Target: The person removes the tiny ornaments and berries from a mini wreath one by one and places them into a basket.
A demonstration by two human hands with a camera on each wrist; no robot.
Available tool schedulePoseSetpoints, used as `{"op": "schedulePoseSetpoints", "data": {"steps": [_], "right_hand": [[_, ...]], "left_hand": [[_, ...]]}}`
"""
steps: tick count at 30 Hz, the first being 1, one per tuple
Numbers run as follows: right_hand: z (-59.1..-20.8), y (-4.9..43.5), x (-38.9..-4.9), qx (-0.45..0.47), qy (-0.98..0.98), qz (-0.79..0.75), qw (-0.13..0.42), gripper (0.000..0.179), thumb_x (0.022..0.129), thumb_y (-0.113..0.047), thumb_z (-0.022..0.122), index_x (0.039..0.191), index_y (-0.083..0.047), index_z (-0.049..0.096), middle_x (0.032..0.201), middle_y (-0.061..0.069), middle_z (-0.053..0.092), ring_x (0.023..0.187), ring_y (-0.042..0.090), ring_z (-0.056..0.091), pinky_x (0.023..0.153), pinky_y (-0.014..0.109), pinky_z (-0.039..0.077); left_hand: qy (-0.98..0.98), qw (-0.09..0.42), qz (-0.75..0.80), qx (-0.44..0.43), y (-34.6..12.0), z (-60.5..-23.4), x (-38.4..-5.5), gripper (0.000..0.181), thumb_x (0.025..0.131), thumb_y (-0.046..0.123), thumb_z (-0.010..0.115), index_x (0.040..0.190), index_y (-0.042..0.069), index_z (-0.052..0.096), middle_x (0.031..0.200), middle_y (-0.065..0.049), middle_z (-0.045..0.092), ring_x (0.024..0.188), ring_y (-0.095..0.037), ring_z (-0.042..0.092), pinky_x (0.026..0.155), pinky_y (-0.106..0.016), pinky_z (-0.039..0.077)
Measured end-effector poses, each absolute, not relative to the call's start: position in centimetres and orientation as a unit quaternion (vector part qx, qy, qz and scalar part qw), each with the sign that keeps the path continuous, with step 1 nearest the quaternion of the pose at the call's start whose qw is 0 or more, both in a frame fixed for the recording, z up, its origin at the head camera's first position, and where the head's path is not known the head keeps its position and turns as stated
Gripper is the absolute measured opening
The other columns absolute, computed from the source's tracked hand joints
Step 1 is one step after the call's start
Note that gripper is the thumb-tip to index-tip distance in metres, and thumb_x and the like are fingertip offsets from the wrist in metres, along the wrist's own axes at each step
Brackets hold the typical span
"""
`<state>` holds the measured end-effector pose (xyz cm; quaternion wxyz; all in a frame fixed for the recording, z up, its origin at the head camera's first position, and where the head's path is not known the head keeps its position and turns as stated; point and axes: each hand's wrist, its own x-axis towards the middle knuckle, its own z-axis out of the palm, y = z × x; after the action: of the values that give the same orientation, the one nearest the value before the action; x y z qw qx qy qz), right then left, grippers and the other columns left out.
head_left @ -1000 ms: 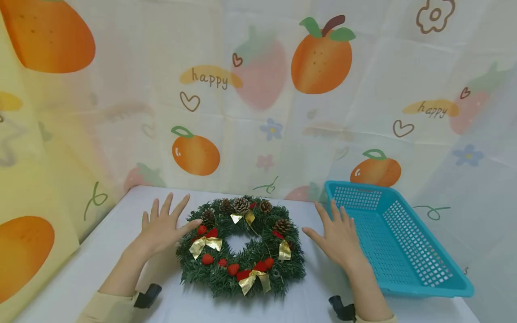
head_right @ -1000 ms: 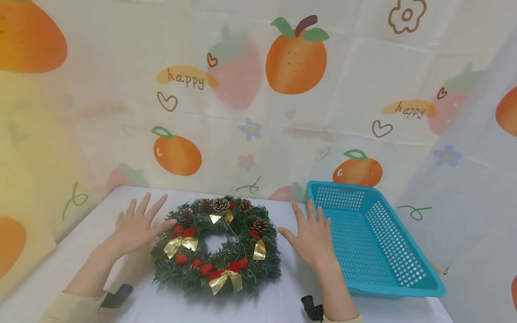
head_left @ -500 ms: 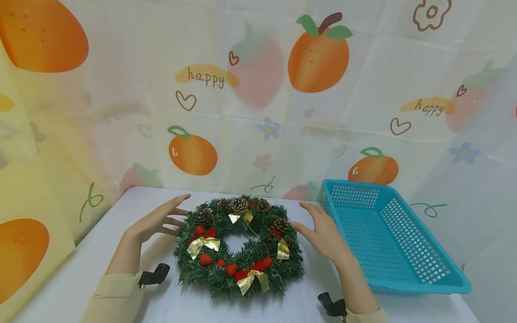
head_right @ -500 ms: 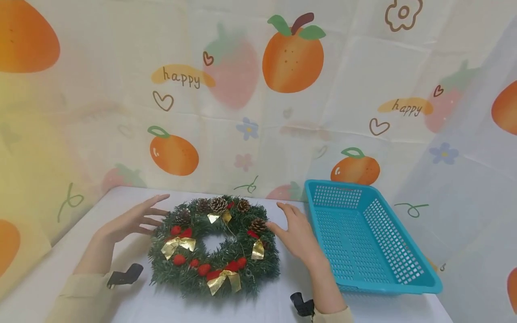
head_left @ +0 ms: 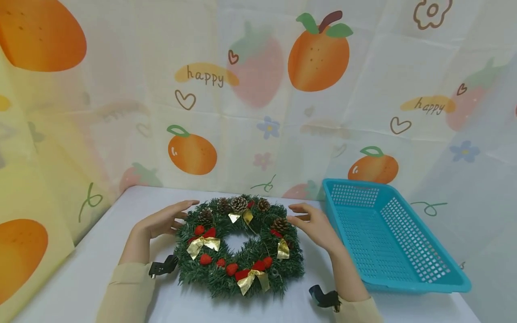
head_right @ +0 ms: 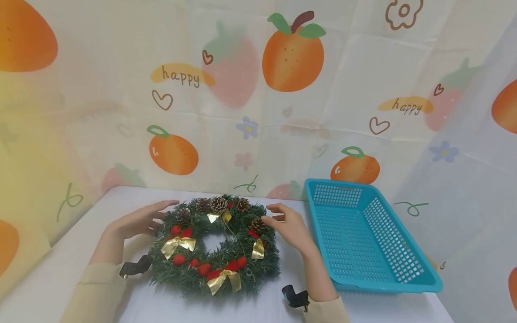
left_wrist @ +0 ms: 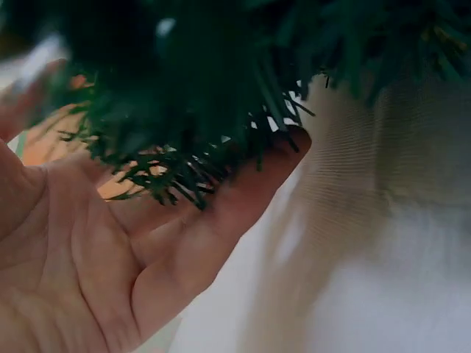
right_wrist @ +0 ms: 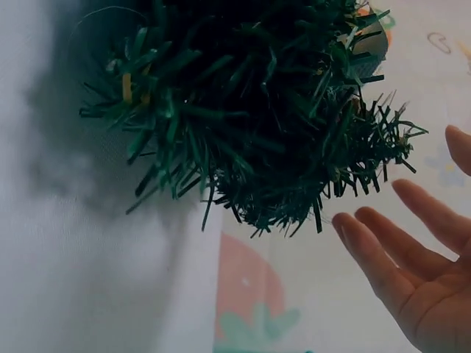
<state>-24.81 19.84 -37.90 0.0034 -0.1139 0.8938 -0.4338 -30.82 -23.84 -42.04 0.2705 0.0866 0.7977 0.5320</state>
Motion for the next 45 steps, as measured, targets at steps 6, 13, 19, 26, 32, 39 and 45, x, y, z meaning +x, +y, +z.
{"op": "schedulePoseSetpoints", "data": {"steps": [6, 13, 19, 26, 32, 39, 45], "right_hand": [[-38.4, 19.6, -25.3, -0.111, 0.883, -0.456, 0.016, 0.05, 0.094, -0.038, 0.067, 0.137, -0.013, 0.058, 0.138, 0.015, 0.059, 0.121, 0.036, 0.062, 0.095, 0.047, 0.053], [-39.7, 19.0, -25.6, -0.094, 0.881, -0.464, 0.017, 0.049, 0.09, -0.032, 0.073, 0.133, -0.013, 0.06, 0.134, 0.012, 0.063, 0.118, 0.033, 0.063, 0.091, 0.045, 0.055], [-40.1, 18.4, -25.5, -0.084, 0.89, -0.448, 0.016, 0.043, 0.088, -0.032, 0.075, 0.125, -0.015, 0.066, 0.127, 0.009, 0.068, 0.114, 0.031, 0.066, 0.089, 0.045, 0.056], [-40.2, 18.2, -25.5, -0.074, 0.892, -0.445, 0.03, 0.04, 0.085, -0.029, 0.078, 0.121, -0.013, 0.07, 0.121, 0.01, 0.072, 0.109, 0.03, 0.069, 0.084, 0.043, 0.057], [-40.3, 17.9, -25.7, -0.08, 0.893, -0.443, 0.021, 0.036, 0.084, -0.022, 0.079, 0.117, -0.012, 0.071, 0.118, 0.011, 0.072, 0.107, 0.03, 0.069, 0.081, 0.041, 0.058], [-40.5, 17.9, -25.8, -0.091, 0.89, -0.446, 0.011, 0.035, 0.082, -0.018, 0.08, 0.116, -0.011, 0.07, 0.117, 0.011, 0.071, 0.106, 0.03, 0.07, 0.08, 0.039, 0.059], [-40.3, 17.9, -25.8, -0.091, 0.886, -0.454, 0.004, 0.035, 0.082, -0.016, 0.081, 0.114, -0.011, 0.069, 0.115, 0.012, 0.071, 0.104, 0.03, 0.07, 0.078, 0.037, 0.059]], "left_hand": [[0.785, 0.286, 0.539, 0.101, -23.6, -42.8, -31.1, 0.064, 0.103, 0.059, 0.028, 0.16, 0.033, 0.011, 0.167, -0.016, -0.005, 0.145, -0.048, 0.019, 0.088, -0.045, 0.041], [0.787, 0.287, 0.539, 0.092, -23.4, -43.6, -31.7, 0.07, 0.102, 0.06, 0.032, 0.161, 0.027, 0.01, 0.167, -0.021, -0.006, 0.15, -0.056, 0.005, 0.103, -0.057, 0.041], [0.788, 0.282, 0.541, 0.082, -23.5, -43.8, -31.7, 0.073, 0.102, 0.059, 0.035, 0.161, 0.023, 0.01, 0.165, -0.025, 0.003, 0.145, -0.052, 0.022, 0.103, -0.054, 0.042], [0.792, 0.275, 0.539, 0.081, -23.5, -44.0, -31.4, 0.076, 0.103, 0.053, 0.04, 0.161, 0.015, 0.01, 0.165, -0.025, 0.001, 0.148, -0.05, 0.017, 0.108, -0.056, 0.039], [0.795, 0.267, 0.538, 0.08, -23.6, -44.1, -31.4, 0.074, 0.103, 0.052, 0.042, 0.16, 0.015, 0.013, 0.166, -0.025, 0.002, 0.149, -0.053, 0.013, 0.106, -0.052, 0.043], [0.797, 0.27, 0.536, 0.069, -23.5, -44.1, -31.6, 0.079, 0.101, 0.057, 0.041, 0.161, 0.017, 0.008, 0.166, -0.024, -0.001, 0.15, -0.054, 0.01, 0.11, -0.061, 0.038], [0.797, 0.272, 0.534, 0.075, -23.5, -43.9, -31.6, 0.078, 0.102, 0.056, 0.039, 0.161, 0.017, 0.006, 0.166, -0.024, -0.003, 0.149, -0.053, 0.011, 0.109, -0.06, 0.038]]}}
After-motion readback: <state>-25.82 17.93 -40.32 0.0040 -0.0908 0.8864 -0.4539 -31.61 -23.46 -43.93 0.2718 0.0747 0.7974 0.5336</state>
